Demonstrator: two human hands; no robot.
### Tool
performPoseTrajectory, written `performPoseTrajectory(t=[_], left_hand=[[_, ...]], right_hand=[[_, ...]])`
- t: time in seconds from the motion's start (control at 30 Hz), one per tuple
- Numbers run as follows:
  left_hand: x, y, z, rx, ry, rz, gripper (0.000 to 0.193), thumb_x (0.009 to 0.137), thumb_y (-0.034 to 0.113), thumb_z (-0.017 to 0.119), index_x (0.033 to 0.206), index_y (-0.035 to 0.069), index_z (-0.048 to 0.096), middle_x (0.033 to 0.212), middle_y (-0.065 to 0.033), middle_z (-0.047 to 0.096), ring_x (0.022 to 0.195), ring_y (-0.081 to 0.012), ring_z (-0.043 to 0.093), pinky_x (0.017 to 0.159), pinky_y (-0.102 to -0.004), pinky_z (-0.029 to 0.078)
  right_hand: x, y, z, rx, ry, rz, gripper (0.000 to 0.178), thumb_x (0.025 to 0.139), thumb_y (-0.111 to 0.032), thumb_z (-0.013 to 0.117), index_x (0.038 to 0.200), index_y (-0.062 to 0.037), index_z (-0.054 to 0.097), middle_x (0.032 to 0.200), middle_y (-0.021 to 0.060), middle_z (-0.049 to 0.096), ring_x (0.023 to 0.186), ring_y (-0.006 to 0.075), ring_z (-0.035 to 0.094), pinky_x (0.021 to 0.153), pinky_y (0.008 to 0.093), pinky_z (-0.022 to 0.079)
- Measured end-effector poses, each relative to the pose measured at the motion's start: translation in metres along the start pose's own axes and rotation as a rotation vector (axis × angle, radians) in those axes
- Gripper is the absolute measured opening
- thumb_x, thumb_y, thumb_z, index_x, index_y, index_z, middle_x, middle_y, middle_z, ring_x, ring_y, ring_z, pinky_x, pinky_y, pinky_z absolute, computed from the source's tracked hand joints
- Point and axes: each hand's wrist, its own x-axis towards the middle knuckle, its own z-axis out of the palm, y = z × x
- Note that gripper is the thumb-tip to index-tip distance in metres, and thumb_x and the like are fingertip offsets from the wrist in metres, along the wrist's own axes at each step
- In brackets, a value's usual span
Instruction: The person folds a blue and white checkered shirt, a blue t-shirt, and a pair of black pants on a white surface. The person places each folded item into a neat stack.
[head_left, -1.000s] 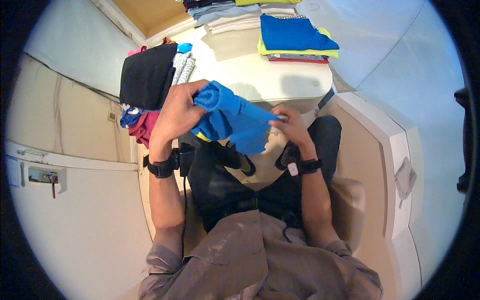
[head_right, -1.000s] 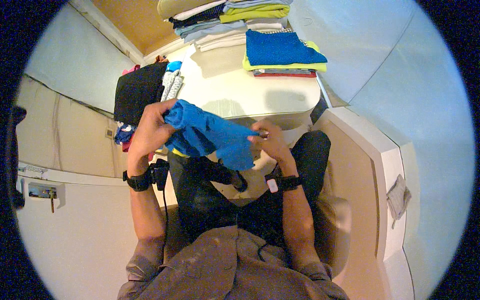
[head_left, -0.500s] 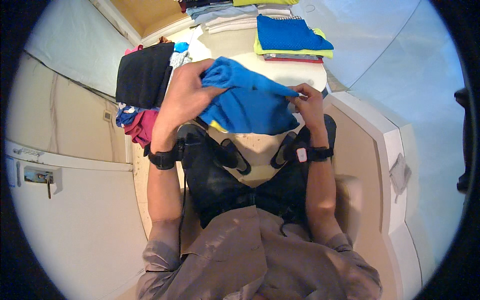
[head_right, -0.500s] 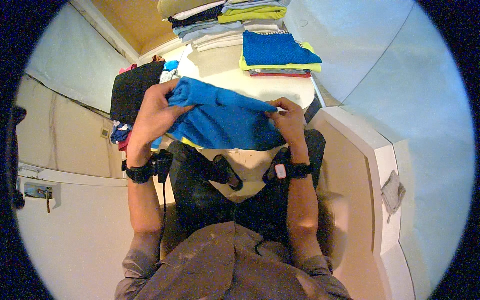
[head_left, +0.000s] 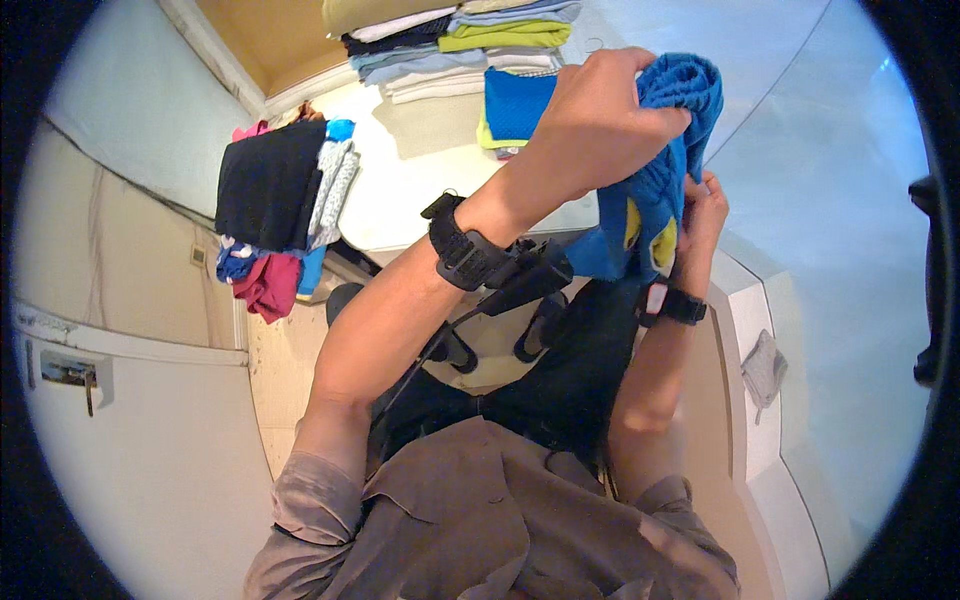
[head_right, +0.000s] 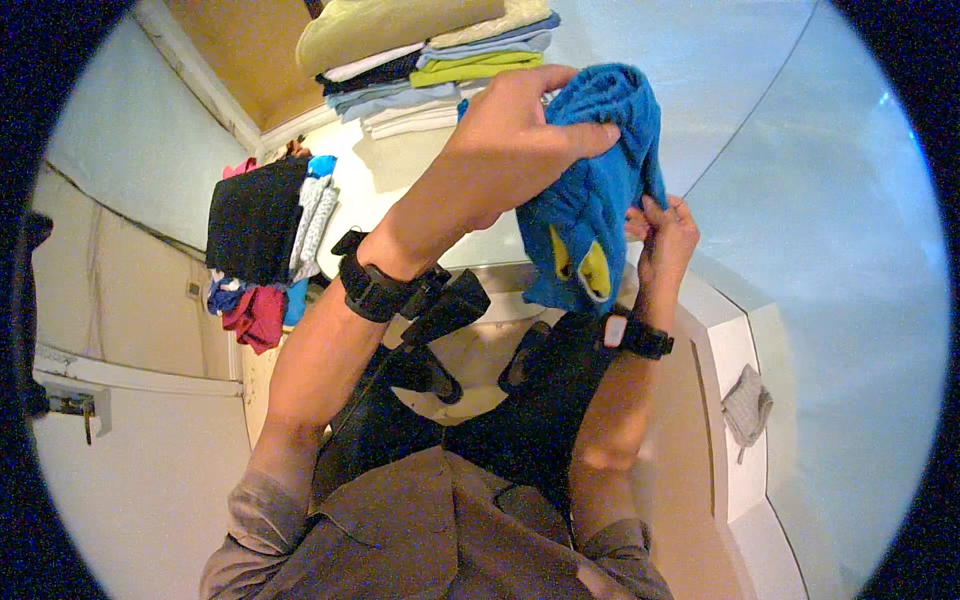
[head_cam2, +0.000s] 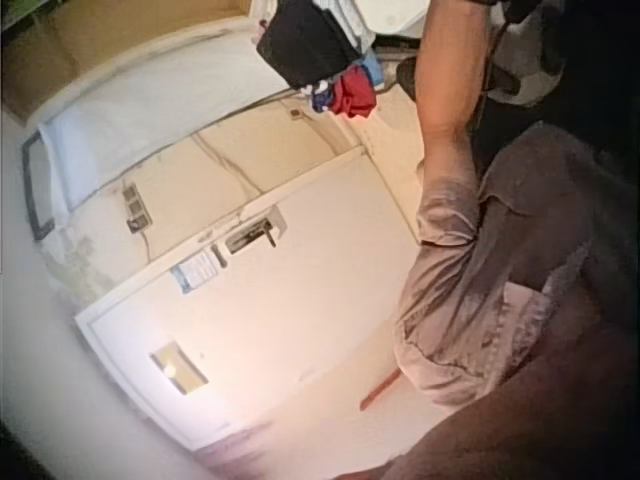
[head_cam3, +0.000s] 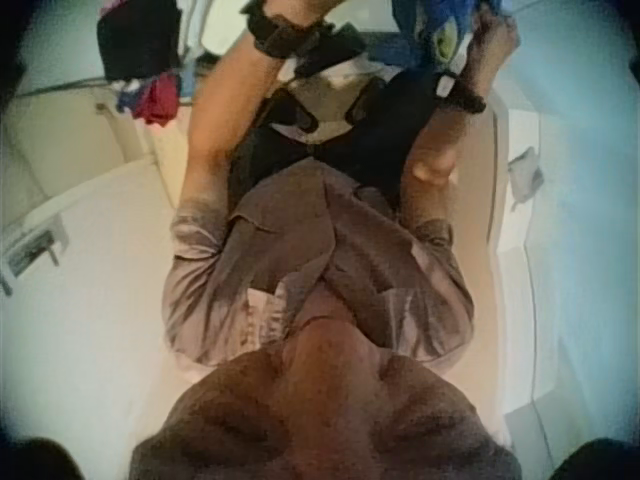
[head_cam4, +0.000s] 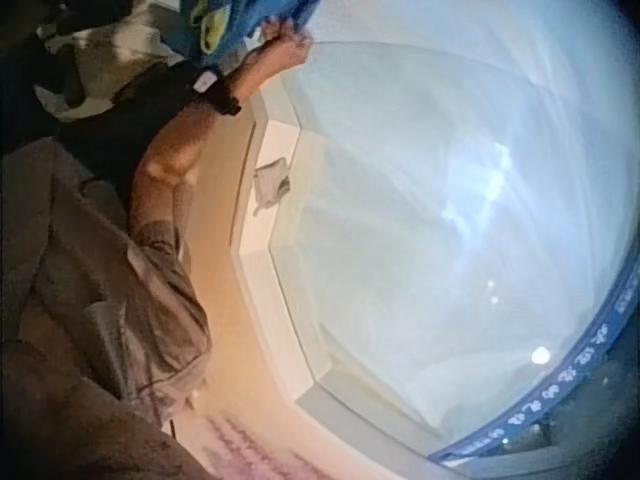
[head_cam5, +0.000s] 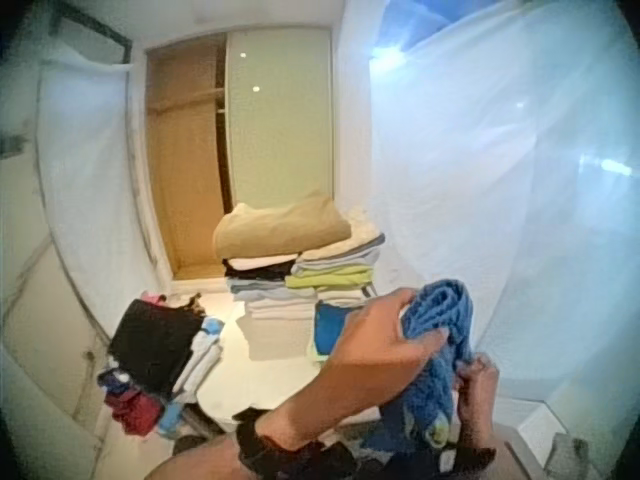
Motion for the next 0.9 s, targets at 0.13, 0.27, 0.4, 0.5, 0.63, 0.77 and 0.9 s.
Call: performPoseTrajectory(t=[0.13, 0.27, 0.4, 0.5, 0.63, 0.77, 0.9], left_hand=[[0.032, -0.013, 0.014, -0.292, 0.05, 0.038, 0.039, 0.085, 0.019, 0.073, 0.113, -0.007, 0.066, 0.092, -0.013, 0.074, 0.078, -0.016, 0.07, 0.069, -0.0295, 0.057], [0.028, -0.022, -0.011, -0.579, 0.039, -0.062, 0.029, 0.086, 0.014, 0.072, 0.107, -0.005, 0.067, 0.09, -0.0085, 0.072, 0.077, -0.0124, 0.067, 0.069, -0.028, 0.055], [-0.001, -0.056, -0.052, -0.601, 0.191, -0.243, 0.043, 0.09, 0.015, 0.074, 0.126, -0.005, 0.06, 0.112, -0.0144, 0.07, 0.095, -0.0188, 0.069, 0.086, -0.0312, 0.056], [-0.029, -0.105, -0.088, -0.571, 0.35, -0.423, 0.049, 0.091, 0.016, 0.075, 0.131, -0.005, 0.056, 0.118, -0.0162, 0.068, 0.102, -0.0221, 0.068, 0.09, -0.0326, 0.056], [-0.079, -0.187, -0.144, -0.602, 0.48, -0.584, 0.048, 0.094, 0.019, 0.072, 0.132, -0.004, 0.055, 0.121, -0.016, 0.067, 0.104, -0.0244, 0.067, 0.092, -0.0365, 0.055], [-0.128, -0.258, -0.192, -0.709, 0.568, -0.719, 0.042, 0.096, 0.02, 0.068, 0.13, -0.002, 0.056, 0.123, -0.0142, 0.066, 0.105, -0.0252, 0.067, 0.092, -0.0383, 0.056], [-0.158, -0.309, -0.218, -0.698, 0.624, -0.823, 0.039, 0.097, 0.019, 0.067, 0.128, 0.0, 0.057, 0.123, -0.0145, 0.066, 0.104, -0.0262, 0.067, 0.091, -0.0392, 0.055]], right_hand=[[0.038, -0.042, 0.017, -0.103, -0.033, -0.116, 0.011, 0.088, 0.002, 0.064, 0.098, 0.0005, 0.061, 0.086, 0.0132, 0.068, 0.069, 0.0233, 0.072, 0.052, 0.0309, 0.06], [0.061, -0.045, 0.041, -0.279, -0.081, -0.097, 0.012, 0.089, 0.0, 0.066, 0.1, 0.0006, 0.062, 0.086, 0.0129, 0.07, 0.069, 0.0217, 0.072, 0.055, 0.0303, 0.06], [0.061, -0.001, 0.091, -0.429, -0.191, -0.096, 0.016, 0.085, -0.003, 0.071, 0.099, -0.0004, 0.065, 0.084, 0.0111, 0.072, 0.067, 0.0189, 0.071, 0.055, 0.0293, 0.056], [0.078, 0.086, 0.113, -0.596, -0.299, -0.27, 0.016, 0.085, -0.007, 0.074, 0.098, -0.0044, 0.066, 0.079, 0.0075, 0.072, 0.067, 0.0155, 0.071, 0.057, 0.0286, 0.057], [0.047, 0.176, 0.169, -0.665, -0.279, -0.523, 0.023, 0.075, -0.001, 0.081, 0.091, -0.0034, 0.065, 0.074, 0.0106, 0.07, 0.063, 0.0206, 0.072, 0.054, 0.034, 0.056], [-0.003, 0.214, 0.226, -0.714, -0.29, -0.395, 0.017, 0.071, -0.012, 0.081, 0.079, -0.0048, 0.068, 0.078, 0.0151, 0.072, 0.074, 0.0323, 0.071, 0.066, 0.042, 0.053], [-0.023, 0.261, 0.252, -0.917, -0.354, -0.3, 0.016, 0.073, -0.011, 0.079, 0.085, -0.0072, 0.069, 0.084, 0.0155, 0.072, 0.081, 0.036, 0.069, 0.071, 0.0457, 0.053]])
